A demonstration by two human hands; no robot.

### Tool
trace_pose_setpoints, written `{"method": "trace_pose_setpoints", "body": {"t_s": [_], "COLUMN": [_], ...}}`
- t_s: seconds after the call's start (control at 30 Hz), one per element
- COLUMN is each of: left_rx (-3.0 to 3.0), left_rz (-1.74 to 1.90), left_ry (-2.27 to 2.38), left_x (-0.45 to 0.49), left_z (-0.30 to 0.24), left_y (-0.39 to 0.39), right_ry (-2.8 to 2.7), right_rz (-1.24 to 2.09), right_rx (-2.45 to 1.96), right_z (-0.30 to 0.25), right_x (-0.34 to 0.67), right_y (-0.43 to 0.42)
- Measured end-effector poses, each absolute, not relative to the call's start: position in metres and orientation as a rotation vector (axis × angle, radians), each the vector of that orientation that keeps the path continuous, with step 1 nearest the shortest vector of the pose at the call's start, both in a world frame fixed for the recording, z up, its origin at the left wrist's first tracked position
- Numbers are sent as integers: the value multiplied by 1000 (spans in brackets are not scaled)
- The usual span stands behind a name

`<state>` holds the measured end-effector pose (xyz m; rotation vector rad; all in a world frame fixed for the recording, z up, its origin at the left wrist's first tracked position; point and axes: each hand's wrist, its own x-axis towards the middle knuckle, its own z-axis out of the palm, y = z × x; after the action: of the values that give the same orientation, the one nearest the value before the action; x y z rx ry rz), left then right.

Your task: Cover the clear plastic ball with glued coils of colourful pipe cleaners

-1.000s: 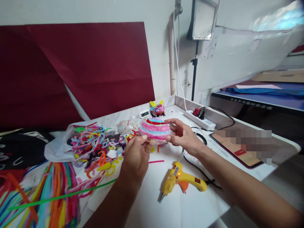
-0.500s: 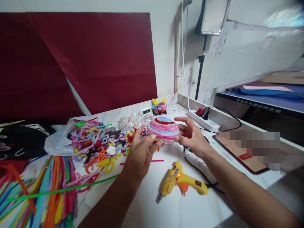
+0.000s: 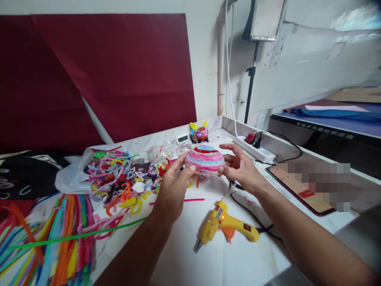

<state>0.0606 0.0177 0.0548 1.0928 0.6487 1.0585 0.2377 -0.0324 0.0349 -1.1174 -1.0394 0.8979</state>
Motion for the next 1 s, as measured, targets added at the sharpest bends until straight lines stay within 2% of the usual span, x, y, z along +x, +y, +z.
{"method": "trace_pose_setpoints", "body": {"t_s": [1.0], "left_rx": [1137], "left_rz": [1054], "left_ry": [480], "left_x": [64], "left_z": [41], "left_y": [17], "right_ry": [-1034], "right_rz": [937], "right_rx": [-1236], "right_z": [34], "right_x": [242], "right_y": [-31]}}
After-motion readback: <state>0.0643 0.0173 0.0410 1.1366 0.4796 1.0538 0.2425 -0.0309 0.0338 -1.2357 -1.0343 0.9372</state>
